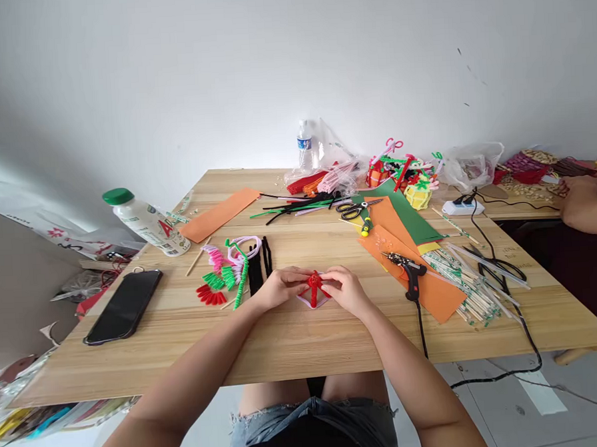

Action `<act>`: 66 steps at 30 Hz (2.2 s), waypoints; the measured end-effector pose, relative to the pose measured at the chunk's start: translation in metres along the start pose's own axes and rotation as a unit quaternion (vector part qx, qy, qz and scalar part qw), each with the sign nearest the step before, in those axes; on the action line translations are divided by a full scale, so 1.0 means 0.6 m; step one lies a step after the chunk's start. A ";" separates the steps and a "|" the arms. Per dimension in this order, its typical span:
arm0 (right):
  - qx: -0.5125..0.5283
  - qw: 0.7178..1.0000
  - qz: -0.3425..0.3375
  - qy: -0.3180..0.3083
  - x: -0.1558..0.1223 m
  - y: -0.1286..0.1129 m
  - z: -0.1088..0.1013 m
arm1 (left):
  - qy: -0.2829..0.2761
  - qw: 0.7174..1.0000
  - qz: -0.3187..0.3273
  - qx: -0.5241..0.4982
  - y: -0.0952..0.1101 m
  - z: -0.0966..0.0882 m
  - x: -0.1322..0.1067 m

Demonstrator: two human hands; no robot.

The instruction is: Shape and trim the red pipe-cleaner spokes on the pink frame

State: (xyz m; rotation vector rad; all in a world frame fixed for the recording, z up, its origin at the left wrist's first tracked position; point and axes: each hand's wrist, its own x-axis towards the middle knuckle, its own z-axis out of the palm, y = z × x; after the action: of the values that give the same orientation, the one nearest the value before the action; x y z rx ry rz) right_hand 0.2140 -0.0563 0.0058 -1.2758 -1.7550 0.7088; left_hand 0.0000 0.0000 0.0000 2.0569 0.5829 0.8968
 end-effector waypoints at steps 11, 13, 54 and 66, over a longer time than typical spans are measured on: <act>-0.003 1.000 0.003 0.000 0.000 -0.001 0.000 | -0.002 1.000 0.008 0.007 -0.001 0.001 0.000; -0.003 1.000 0.002 -0.002 0.001 -0.003 -0.001 | -0.001 1.000 0.008 0.009 -0.001 0.001 0.000; 0.209 0.973 0.097 -0.024 0.000 0.002 0.013 | -0.001 1.000 0.009 0.004 0.012 -0.001 -0.003; 0.211 0.971 0.104 -0.029 0.003 0.000 0.012 | 0.011 1.000 0.022 0.011 0.008 0.002 -0.004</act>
State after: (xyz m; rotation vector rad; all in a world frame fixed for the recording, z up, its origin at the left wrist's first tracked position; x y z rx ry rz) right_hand 0.2074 -0.0545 0.0026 -1.1554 -1.4227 1.1796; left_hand -0.0001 -0.0049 0.0024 2.0895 0.5636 0.9425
